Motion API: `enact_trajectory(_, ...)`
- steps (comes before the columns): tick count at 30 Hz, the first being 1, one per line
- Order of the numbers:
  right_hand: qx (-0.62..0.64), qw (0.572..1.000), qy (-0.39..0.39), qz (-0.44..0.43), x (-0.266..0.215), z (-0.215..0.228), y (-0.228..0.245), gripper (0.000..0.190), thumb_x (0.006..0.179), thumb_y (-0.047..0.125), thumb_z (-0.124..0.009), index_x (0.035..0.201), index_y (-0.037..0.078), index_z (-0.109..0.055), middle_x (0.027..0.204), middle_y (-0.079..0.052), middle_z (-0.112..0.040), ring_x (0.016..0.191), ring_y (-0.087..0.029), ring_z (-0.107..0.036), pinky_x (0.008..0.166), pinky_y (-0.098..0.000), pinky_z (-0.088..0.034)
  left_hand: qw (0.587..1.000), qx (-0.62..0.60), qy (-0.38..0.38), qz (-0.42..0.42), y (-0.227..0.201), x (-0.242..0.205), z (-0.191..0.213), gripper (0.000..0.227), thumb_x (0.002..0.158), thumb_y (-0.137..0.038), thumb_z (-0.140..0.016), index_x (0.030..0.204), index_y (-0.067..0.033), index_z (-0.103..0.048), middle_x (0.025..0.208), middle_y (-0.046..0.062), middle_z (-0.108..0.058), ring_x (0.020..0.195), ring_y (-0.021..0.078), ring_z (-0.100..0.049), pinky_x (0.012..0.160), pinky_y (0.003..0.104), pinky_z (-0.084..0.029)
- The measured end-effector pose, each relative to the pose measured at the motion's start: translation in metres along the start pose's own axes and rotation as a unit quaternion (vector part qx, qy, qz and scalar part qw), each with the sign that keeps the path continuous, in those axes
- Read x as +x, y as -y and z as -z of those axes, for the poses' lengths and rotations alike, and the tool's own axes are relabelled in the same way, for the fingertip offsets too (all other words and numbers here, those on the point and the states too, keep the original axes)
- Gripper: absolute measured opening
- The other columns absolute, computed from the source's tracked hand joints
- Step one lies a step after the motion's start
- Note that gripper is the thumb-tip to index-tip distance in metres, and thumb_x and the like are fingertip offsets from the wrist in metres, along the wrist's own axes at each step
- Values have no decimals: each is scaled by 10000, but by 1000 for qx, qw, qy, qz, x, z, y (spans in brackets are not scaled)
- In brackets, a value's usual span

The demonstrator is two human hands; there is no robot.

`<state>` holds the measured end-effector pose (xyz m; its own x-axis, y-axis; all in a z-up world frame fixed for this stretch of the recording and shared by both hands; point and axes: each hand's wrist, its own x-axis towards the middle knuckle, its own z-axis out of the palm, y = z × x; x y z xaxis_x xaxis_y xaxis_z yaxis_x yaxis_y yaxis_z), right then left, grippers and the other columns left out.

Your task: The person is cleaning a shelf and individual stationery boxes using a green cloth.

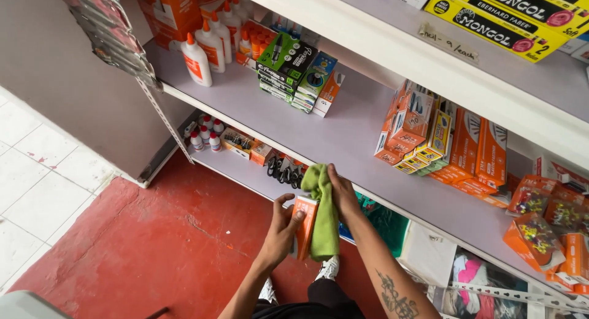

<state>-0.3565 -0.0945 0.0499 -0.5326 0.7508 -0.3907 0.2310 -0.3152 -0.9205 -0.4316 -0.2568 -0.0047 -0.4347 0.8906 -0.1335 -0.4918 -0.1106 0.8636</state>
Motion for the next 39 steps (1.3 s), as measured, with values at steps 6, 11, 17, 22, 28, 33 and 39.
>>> enact_trajectory(6,-131,960,235,74,-34,14,2,507,872,361,-722,1308,128,-611,1196,-62,-682,1028,-163,-668,801,-287,-567,999,15,-25,39,-8,6,8,453,1008,-301,-550,1366,-117,-342,1056,145,-710,791,220,-697,669,340,-558)
enact_trajectory(11,-134,974,142,115,-40,18,-19,494,815,223,-827,1277,79,-728,1131,-7,-768,991,-80,-643,814,-236,-533,998,-6,-40,49,3,5,6,367,1037,-245,-534,1363,-118,-425,981,100,-643,849,182,-670,783,329,-540)
enact_trajectory(17,55,997,-42,36,-35,24,-51,301,803,220,-828,1048,53,-773,870,-60,-755,735,-158,-657,667,-282,-505,997,-28,-57,49,-2,4,-9,279,1030,-280,-541,1239,-95,-535,915,96,-639,713,176,-635,639,320,-535)
enact_trajectory(22,258,964,-2,-62,-54,11,-59,474,902,350,-655,1275,57,-647,1076,-135,-725,926,-283,-684,814,-417,-564,982,-130,-85,103,-25,6,-17,364,989,-463,-576,962,-103,-531,755,23,-513,608,142,-497,570,305,-417)
enact_trajectory(28,-20,994,105,17,-93,-28,-65,613,952,488,-479,1406,91,-590,1337,-104,-714,1223,-191,-667,1010,-318,-542,969,-185,-91,138,-28,10,-16,605,1016,-533,-425,1258,-54,-705,773,97,-664,601,203,-604,558,326,-509)
enact_trajectory(33,-169,946,171,217,-131,-42,-30,725,1056,375,-407,1618,80,-59,1701,-149,-152,1547,-292,-213,1214,-390,-266,954,-265,-98,99,-31,17,-4,583,1009,-517,-466,1340,-76,-654,958,98,-715,756,191,-655,681,318,-532)
enact_trajectory(39,-125,961,115,217,-98,-45,-25,713,1055,392,-368,1625,123,-35,1705,-162,-156,1564,-303,-227,1247,-406,-256,970,-213,-28,110,-54,5,-24,676,982,-469,-372,1559,-136,-488,1431,155,-629,1113,246,-623,945,377,-508)
